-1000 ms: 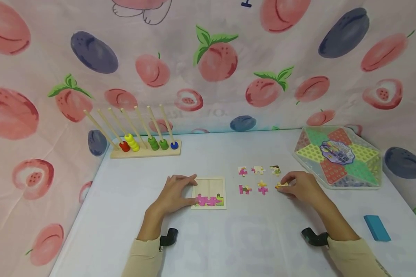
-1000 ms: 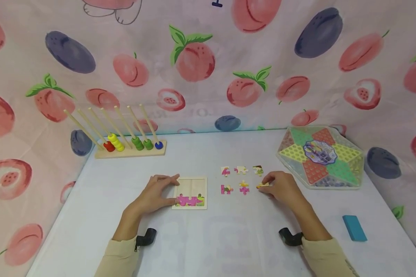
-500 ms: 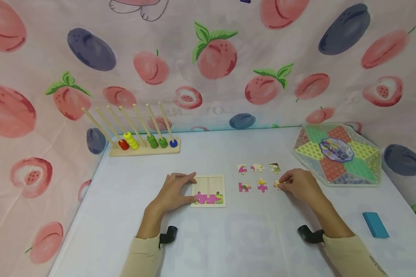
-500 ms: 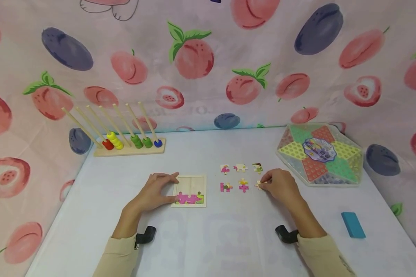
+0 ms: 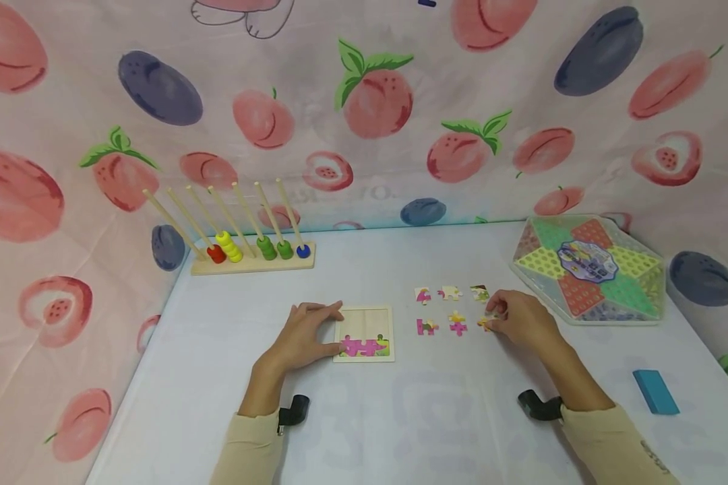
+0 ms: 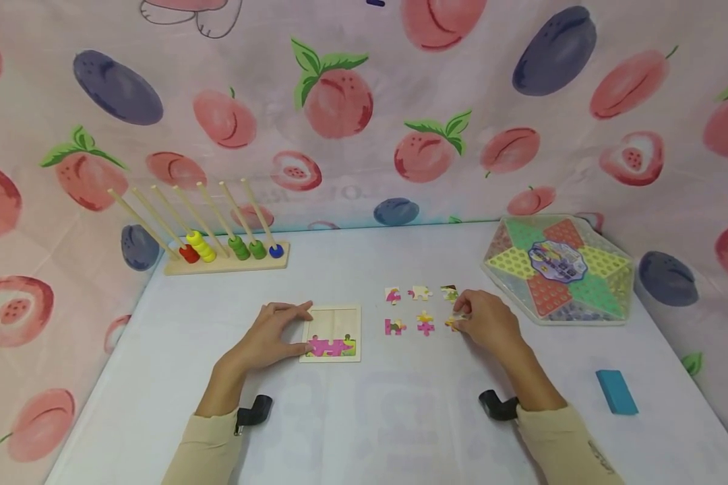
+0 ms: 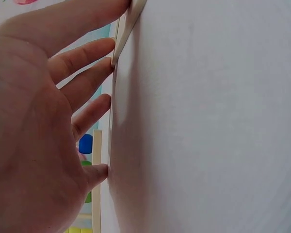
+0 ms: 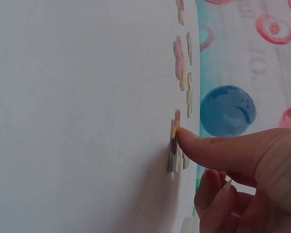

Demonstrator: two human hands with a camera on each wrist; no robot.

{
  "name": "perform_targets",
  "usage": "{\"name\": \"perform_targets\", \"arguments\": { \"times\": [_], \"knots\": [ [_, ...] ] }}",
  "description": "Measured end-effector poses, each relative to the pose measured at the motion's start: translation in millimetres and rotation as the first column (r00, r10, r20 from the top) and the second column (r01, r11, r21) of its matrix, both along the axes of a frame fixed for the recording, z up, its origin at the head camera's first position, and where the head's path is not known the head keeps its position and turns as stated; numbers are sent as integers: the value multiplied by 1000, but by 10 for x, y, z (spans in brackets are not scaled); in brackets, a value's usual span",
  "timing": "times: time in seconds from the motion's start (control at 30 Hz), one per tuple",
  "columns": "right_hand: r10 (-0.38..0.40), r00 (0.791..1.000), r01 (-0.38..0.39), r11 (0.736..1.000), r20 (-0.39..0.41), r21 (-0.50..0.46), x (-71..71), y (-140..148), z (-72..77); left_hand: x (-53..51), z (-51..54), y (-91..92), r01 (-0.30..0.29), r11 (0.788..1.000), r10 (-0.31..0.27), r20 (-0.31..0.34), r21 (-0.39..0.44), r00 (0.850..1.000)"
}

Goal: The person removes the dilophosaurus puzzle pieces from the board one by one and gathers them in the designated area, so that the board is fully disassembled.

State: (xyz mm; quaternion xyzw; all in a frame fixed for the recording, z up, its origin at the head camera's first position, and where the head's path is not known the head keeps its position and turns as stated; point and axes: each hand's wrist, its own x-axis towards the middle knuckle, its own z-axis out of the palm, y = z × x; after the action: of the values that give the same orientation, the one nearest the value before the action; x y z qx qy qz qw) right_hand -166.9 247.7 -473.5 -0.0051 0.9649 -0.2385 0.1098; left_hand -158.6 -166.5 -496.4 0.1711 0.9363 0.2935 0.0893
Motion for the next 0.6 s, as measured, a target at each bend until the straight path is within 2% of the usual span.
{"name": "perform_targets", "arguments": {
  "times": [0.13, 0.33, 0.47, 0.6],
  "knots": [
    [7, 1000, -7, 1000, 1, 5, -9, -35, 15, -12, -6, -6, 9, 1000, -9, 5, -8, 1000],
    [12, 1000, -12, 1000, -13, -3, -37, -161, 87, -13, 49, -25, 27, 999, -25, 66, -20, 998],
    [12, 1000, -12, 999, -6, -37, -90, -342, 177, -23, 104, -38, 33, 999, -29, 111, -40, 993],
    [54, 998, -56, 995, -26, -81, -151, -593, 233, -45, 124, -59, 54, 997, -45, 140, -62, 989]
  ]
}}
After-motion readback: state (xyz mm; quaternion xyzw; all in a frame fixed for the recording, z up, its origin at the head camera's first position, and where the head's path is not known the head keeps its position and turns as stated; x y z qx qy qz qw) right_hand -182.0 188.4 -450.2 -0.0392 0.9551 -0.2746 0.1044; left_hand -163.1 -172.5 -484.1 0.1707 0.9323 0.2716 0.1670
